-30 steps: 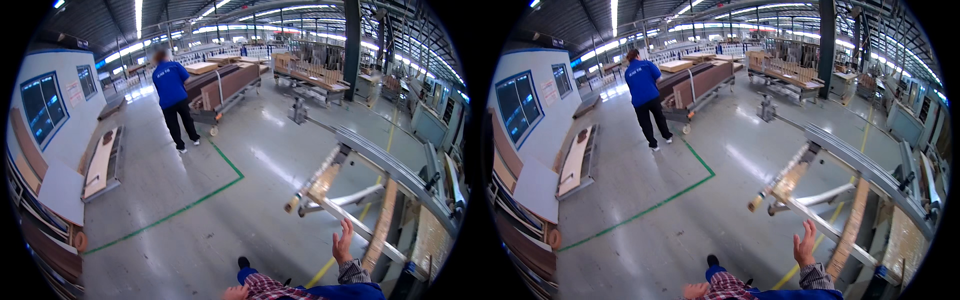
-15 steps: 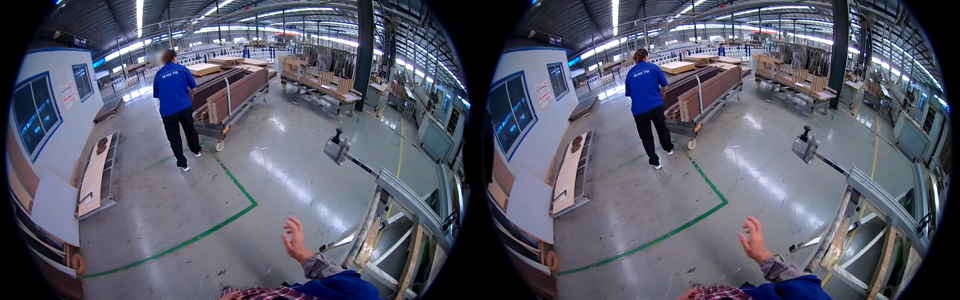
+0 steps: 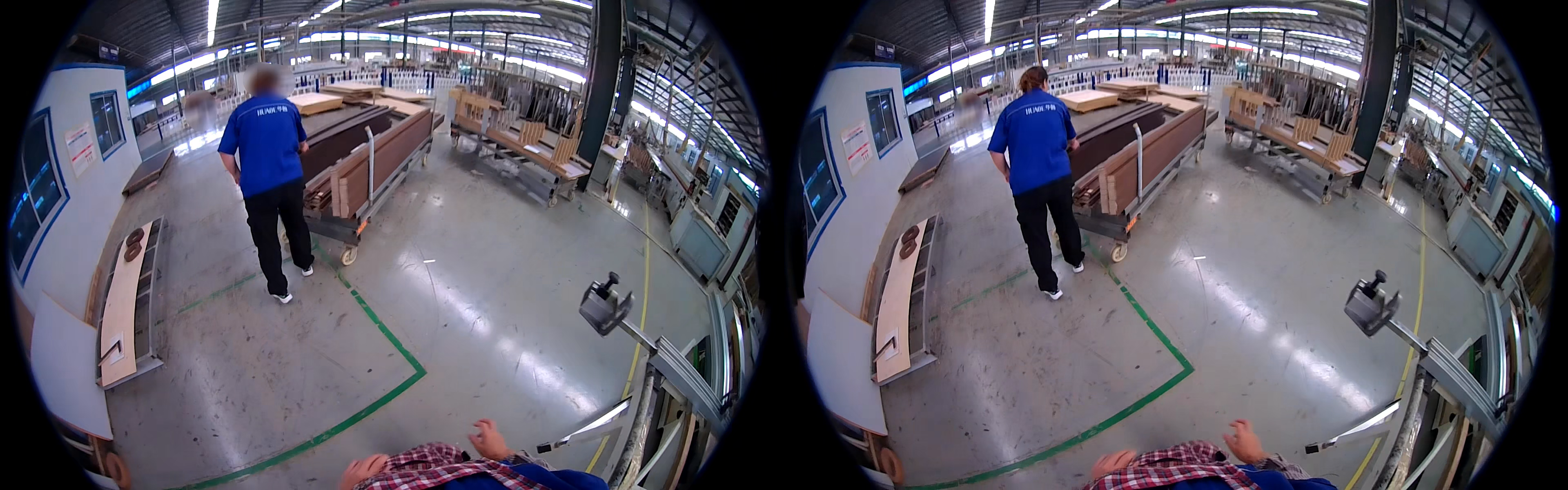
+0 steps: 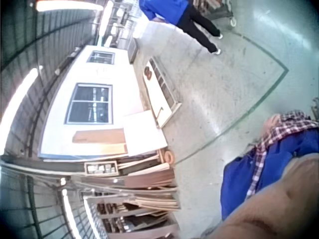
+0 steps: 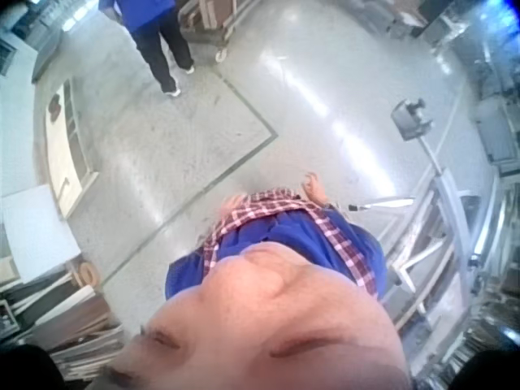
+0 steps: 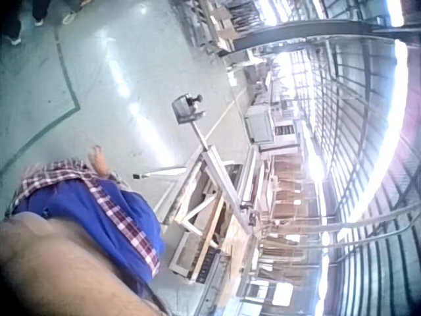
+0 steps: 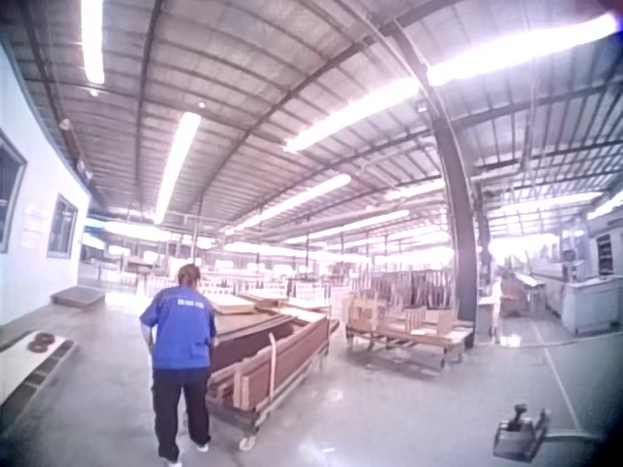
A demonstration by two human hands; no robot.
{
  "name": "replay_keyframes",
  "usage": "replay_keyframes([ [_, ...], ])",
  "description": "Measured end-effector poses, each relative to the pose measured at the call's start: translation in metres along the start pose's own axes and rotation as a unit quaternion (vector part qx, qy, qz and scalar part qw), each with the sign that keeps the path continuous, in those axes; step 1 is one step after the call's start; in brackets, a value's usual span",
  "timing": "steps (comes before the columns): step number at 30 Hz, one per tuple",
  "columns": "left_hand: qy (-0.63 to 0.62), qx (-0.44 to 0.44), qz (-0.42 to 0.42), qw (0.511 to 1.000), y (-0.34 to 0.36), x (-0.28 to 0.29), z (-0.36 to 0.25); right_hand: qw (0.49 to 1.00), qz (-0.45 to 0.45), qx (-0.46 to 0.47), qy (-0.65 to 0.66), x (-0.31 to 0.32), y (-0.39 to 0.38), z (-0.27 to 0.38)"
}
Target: The person positions long wooden planks on a table saw, aligns them against a metal fence, and cuts them into smaller pieces. The person then removes the cut pieces and places them on a nearby cart. The process is repeated with multiple planks.
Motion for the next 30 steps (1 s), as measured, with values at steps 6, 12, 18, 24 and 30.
replay_keyframes([
  [6,-0.087,0.024,0.039,0.995,0.113,-0.032,0.078,0.969,-0.049,-0.219,-0.099,-0.023,0.026,-0.127],
  [12,-0.068,0.102,0.012,0.992,0.215,-0.070,0.186,0.932,0.133,-0.285,-0.182,-0.083,0.155,-0.157],
  [18,-0.344,0.313,0.099,0.880,0.270,-0.130,0.287,0.990,0.020,-0.043,-0.130,-0.091,0.408,-0.024],
  [24,-0.546,0.565,0.007,0.618,0.306,-0.134,0.337,0.992,-0.102,0.056,-0.040,-0.029,0.585,0.122],
  [30,-0.511,0.515,0.117,0.678,0.388,-0.131,0.362,0.992,-0.107,0.048,-0.038,-0.051,0.566,0.116],
])
Point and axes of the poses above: each hand's wrist, its own y-axis towards the middle knuckle, its own x-axis out of the back of the hand, z = x × y, the point moved 6 cm from there along y, towards the middle knuckle, and after that the axes turned 5 degrees about -z, right-handed, at the moved point
